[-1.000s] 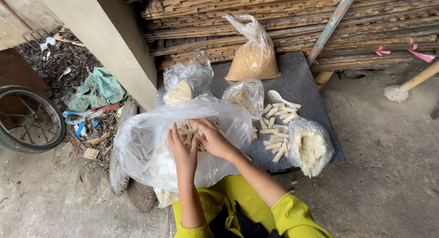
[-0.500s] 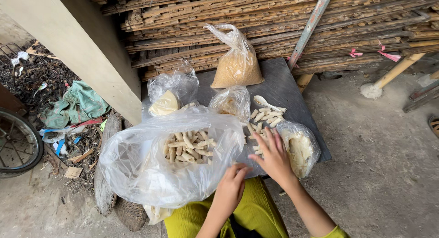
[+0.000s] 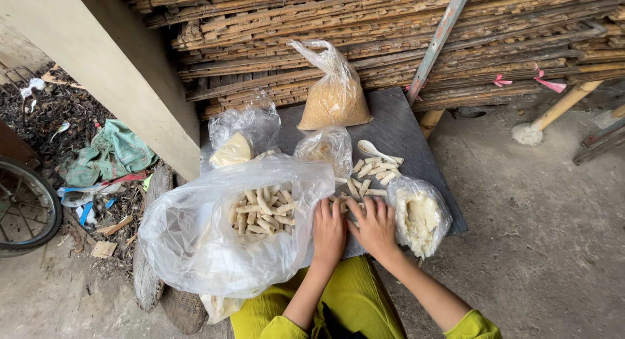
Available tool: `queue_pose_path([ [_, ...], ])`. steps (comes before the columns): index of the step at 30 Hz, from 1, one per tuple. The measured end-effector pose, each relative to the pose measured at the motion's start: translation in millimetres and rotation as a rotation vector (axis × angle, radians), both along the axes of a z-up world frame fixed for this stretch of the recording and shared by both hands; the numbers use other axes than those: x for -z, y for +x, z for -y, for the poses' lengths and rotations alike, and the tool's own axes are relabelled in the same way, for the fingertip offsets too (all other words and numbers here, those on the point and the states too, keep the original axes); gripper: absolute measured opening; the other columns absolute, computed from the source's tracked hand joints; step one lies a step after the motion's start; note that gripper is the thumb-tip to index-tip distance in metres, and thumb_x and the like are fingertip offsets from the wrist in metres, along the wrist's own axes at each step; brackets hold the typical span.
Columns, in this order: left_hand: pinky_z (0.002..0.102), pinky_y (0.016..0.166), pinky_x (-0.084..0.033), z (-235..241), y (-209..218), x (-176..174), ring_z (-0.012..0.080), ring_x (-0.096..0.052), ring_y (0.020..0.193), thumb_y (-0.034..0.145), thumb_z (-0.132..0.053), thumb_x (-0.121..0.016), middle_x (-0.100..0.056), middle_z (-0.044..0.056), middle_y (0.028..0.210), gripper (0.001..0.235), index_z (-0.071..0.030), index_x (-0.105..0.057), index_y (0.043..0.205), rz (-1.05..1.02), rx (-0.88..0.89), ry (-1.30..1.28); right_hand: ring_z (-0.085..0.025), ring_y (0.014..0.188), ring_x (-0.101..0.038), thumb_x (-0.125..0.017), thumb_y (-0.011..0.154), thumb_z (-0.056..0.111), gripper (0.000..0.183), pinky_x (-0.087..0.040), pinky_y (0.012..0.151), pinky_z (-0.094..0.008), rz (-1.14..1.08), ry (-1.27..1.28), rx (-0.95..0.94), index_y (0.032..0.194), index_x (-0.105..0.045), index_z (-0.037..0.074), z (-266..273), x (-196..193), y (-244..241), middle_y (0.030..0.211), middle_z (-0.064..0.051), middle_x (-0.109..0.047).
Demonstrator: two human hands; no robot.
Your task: The person sits on the floor and assembles small cylindrical food items by placing a filling into triangular wrappers and rolling them. The finished items are placed into a plastic bag.
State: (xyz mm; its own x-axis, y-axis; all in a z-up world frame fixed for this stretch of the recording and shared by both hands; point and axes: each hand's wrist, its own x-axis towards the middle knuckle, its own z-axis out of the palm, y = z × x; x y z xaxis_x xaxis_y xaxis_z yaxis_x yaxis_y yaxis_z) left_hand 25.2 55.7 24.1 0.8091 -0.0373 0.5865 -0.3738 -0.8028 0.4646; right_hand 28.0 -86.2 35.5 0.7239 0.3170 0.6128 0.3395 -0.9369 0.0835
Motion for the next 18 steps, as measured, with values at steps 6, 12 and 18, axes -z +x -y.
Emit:
queue_pose_path([
  [6, 0.05, 0.09, -0.05, 1.5, 13.7, 7.5, 0.0428, -0.061, 0.103, 0.092, -0.012, -0.063, -0.059, 0.022, 0.117, 0.054, -0.014, -0.051, 0.145, -0.363, 0.06, 0.027, -0.03, 0.097, -0.061, -0.072, 0.087, 0.031, 0.027, -0.048, 0.078, -0.047, -0.086, 0.036, -0.024, 0.109, -0.07, 0.015, 0.8, 6.6, 1.6, 0.104, -0.007, -0.064],
  [12, 0.048, 0.08, -0.055, 2.9, 21.5, 23.1, 0.0411, -0.066, 0.091, 0.093, -0.007, -0.059, -0.06, 0.023, 0.118, 0.039, -0.007, -0.056, 0.131, -0.268, 0.136, -0.012, -0.026, 0.088, -0.065, -0.069, 0.085, 0.019, 0.016, -0.054, 0.072, -0.041, 0.018, 0.222, -0.087, 0.099, -0.068, 0.01, 8.5, 29.6, 16.7, 0.094, -0.007, -0.068],
  [18, 0.046, 0.089, -0.052, -0.3, 0.2, -10.3, 0.0387, -0.064, 0.099, 0.092, 0.003, -0.057, -0.062, 0.017, 0.118, 0.03, -0.006, -0.061, 0.12, -0.181, 0.2, -0.108, -0.027, 0.067, -0.055, -0.061, 0.097, 0.022, 0.015, -0.044, 0.055, -0.041, -0.572, 1.36, 0.081, 0.104, -0.066, 0.01, 17.6, 6.0, 44.0, 0.087, -0.011, -0.067],
])
